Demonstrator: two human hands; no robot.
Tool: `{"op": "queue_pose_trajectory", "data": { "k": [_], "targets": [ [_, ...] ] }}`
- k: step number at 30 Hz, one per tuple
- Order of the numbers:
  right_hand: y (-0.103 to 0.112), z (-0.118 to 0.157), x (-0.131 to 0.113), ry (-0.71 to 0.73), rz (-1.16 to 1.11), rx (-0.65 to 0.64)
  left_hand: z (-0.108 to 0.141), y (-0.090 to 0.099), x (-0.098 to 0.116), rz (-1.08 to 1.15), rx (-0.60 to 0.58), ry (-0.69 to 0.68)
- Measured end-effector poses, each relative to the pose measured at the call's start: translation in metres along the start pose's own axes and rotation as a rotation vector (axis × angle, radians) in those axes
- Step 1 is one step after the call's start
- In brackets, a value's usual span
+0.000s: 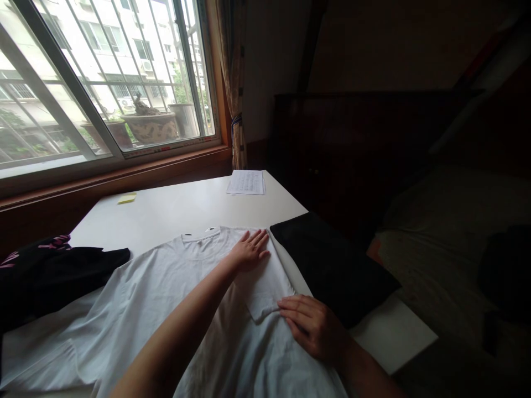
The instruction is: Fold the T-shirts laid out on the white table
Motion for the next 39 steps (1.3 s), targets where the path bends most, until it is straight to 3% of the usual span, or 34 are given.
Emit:
{"op": "queue_pose_trajectory", "data": {
  "k": [6, 10, 15, 19, 23, 26, 32, 39],
  "targets": [
    [0.000, 0.000, 0.002, -0.005, -0.002, -0.019, 0.002, -0.004, -0.003, -0.010, 0.034, 0.042],
    [0.000, 0.000, 0.002, -0.029, 0.000, -0.026, 0.026, 0.002, -0.008, -0.030, 0.059, 0.034],
    [0.001, -0.003, 0.010, -0.106, 0.068, 0.049, 0.096, 0.024, -0.027, -0.080, 0.084, 0.023],
    [-0.001, -0.016, 0.032, -0.268, 0.203, 0.076, 0.170, 0.041, -0.051, -0.103, 0.030, 0.146],
    [-0.019, -0.037, 0.058, -0.381, 0.368, -0.037, 0.230, 0.051, -0.071, -0.126, -0.014, 0.277],
    [-0.038, -0.063, 0.072, -0.446, 0.440, -0.141, 0.258, 0.056, -0.079, -0.140, -0.040, 0.354],
    [-0.068, -0.128, 0.095, -0.754, 0.402, -0.294, 0.276, 0.061, -0.082, -0.167, -0.013, 0.440],
    [-0.084, -0.168, 0.122, -0.747, 0.399, -0.286, 0.276, 0.057, -0.082, -0.174, 0.009, 0.459]
  ]
}}
Point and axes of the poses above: each hand's wrist, its own z-axis away from the middle knuckle, its own y-axis out of the back of the hand, x = y × z, the point moved 1 cm from there along -z, towards the middle knuckle, and after that the axes turned 7 degrees about x, right-handed, at the moved point
